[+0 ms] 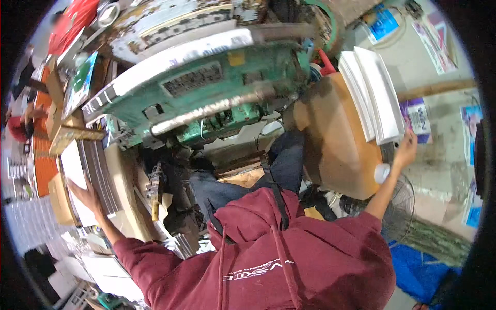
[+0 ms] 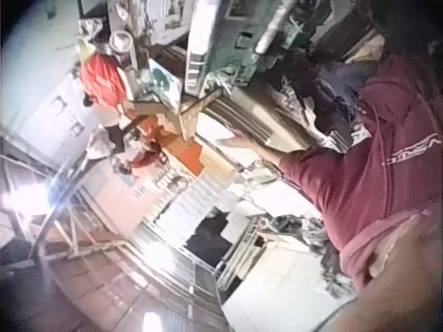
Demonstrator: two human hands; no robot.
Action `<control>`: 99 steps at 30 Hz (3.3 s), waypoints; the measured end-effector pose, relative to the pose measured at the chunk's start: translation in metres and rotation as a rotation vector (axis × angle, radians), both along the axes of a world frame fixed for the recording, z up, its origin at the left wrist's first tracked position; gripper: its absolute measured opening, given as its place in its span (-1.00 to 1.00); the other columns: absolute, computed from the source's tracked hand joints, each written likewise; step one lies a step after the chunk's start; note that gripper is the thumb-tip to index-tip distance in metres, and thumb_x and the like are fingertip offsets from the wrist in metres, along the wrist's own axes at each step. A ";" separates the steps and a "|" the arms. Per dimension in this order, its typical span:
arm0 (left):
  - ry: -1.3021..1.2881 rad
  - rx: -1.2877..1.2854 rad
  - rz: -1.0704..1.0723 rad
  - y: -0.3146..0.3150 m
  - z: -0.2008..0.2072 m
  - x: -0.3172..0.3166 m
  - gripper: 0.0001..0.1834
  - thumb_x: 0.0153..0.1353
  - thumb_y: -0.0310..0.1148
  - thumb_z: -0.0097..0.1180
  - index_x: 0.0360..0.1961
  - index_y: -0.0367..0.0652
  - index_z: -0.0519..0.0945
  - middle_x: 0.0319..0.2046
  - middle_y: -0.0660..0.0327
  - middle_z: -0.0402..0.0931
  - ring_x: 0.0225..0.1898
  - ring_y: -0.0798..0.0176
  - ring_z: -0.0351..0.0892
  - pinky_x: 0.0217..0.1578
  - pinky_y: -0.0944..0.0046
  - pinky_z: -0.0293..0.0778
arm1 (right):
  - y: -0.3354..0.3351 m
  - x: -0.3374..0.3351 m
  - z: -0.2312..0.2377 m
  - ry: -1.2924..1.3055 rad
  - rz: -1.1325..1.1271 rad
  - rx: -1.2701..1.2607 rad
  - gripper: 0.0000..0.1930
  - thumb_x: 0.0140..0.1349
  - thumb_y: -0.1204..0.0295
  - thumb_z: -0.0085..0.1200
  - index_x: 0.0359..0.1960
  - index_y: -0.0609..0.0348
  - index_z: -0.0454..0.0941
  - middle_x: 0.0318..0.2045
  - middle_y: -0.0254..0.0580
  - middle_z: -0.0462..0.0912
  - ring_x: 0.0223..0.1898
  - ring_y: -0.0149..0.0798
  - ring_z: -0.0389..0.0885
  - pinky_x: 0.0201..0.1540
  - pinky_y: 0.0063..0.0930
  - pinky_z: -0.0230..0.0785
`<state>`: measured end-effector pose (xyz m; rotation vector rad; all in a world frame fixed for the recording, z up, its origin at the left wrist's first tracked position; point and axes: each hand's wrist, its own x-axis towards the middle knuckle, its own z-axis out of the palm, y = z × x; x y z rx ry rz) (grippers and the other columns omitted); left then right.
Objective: Operating a platen printing press by feeding and removing paper sheets during the printing cycle.
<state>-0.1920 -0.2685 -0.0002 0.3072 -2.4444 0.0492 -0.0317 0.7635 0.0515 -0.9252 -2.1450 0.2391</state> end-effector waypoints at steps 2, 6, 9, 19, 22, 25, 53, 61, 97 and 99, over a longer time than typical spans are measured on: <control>0.091 0.179 -0.290 0.066 0.033 -0.034 -0.19 0.43 -0.11 0.14 0.52 -0.28 0.11 0.51 -0.10 0.09 0.54 -0.06 0.01 0.50 0.04 -0.03 | 0.004 0.006 0.018 0.162 0.067 -0.064 -0.67 0.50 0.26 -0.01 0.07 0.15 0.68 -0.01 -0.13 0.76 0.01 -0.23 0.70 0.10 -0.40 0.46; -0.199 0.482 -0.645 0.179 0.072 -0.099 -0.25 0.41 -0.12 0.16 0.51 -0.14 0.20 0.51 -0.01 0.12 0.53 0.03 0.07 0.48 0.09 0.02 | -0.017 -0.014 0.071 0.170 0.148 -0.123 -0.65 0.51 0.24 -0.01 0.09 0.18 0.67 -0.05 -0.20 0.76 0.01 -0.37 0.67 0.12 -0.44 0.46; -0.503 0.128 -0.697 0.248 0.051 -0.129 -0.28 0.41 0.00 0.11 0.47 -0.12 0.29 0.50 -0.08 0.13 0.54 -0.07 0.04 0.50 -0.05 -0.07 | -0.066 -0.052 0.091 0.183 0.454 -0.266 -0.68 0.52 0.32 -0.01 0.07 0.28 0.67 0.01 -0.15 0.73 0.07 -0.33 0.64 0.21 -0.40 0.43; -0.745 0.041 -0.807 0.342 0.036 0.078 -0.14 0.33 0.03 0.12 0.55 -0.06 0.12 0.52 0.03 0.09 0.54 -0.04 0.05 0.50 -0.11 -0.01 | -0.235 -0.232 -0.026 -0.418 1.327 -0.832 -0.67 0.43 0.23 0.15 0.00 0.24 0.72 0.01 -0.19 0.73 0.09 -0.39 0.59 0.21 -0.43 0.38; -0.721 -0.015 -0.728 0.305 0.067 0.105 -0.28 0.26 -0.47 0.01 0.49 0.05 0.28 0.44 0.18 0.30 0.46 0.05 0.26 0.48 -0.08 0.07 | -0.270 -0.295 -0.062 -0.603 1.460 -0.785 -0.61 0.43 0.17 0.14 0.11 0.20 0.67 0.06 -0.20 0.70 0.06 -0.38 0.60 0.18 -0.42 0.40; -0.512 0.061 -0.525 0.254 0.111 0.135 -0.32 0.21 -0.62 -0.01 0.40 0.02 0.42 0.31 0.16 0.48 0.37 0.03 0.42 0.41 -0.08 0.23 | -0.273 -0.332 -0.069 -0.668 1.308 -0.578 -0.46 0.37 0.13 0.22 0.25 0.19 0.54 0.20 -0.08 0.61 0.05 -0.31 0.63 0.16 -0.35 0.44; -0.100 0.072 0.914 -0.084 -0.093 0.113 -0.18 0.40 0.24 -0.14 0.47 -0.13 0.27 0.43 -0.31 0.14 0.49 -0.31 0.05 0.44 -0.19 0.06 | 0.037 0.001 -0.061 -0.654 0.100 0.245 -0.29 0.16 -0.07 0.33 0.02 0.44 0.57 -0.10 0.28 0.62 0.01 0.26 0.56 0.06 0.04 0.40; 0.190 0.876 0.543 -0.128 -0.102 0.119 -0.03 0.33 0.04 0.14 0.38 -0.66 0.11 0.30 -0.45 0.27 0.35 -0.35 0.28 0.39 -0.15 0.14 | 0.075 -0.004 -0.023 -0.648 0.148 -0.230 -0.37 0.14 0.04 0.41 -0.01 0.41 0.63 -0.15 0.00 0.72 -0.15 -0.11 0.66 -0.03 -0.30 0.47; -0.754 0.092 -0.770 0.313 0.034 0.107 -0.25 0.19 -0.36 0.13 0.46 0.00 0.30 0.40 0.23 0.34 0.36 0.00 0.34 0.47 -0.15 0.10 | -0.263 -0.270 -0.047 -0.572 1.284 -0.901 -0.72 0.38 0.39 0.21 0.01 0.32 0.69 -0.02 -0.24 0.72 0.06 -0.40 0.59 0.22 -0.50 0.34; -0.703 0.061 -0.680 0.288 0.052 0.128 -0.27 0.24 -0.54 -0.01 0.47 0.06 0.30 0.40 0.26 0.34 0.35 0.05 0.36 0.50 -0.16 0.05 | -0.275 -0.300 -0.065 -0.607 1.338 -0.922 -0.66 0.37 0.35 0.23 0.09 0.29 0.65 -0.01 -0.23 0.72 0.05 -0.38 0.60 0.21 -0.50 0.35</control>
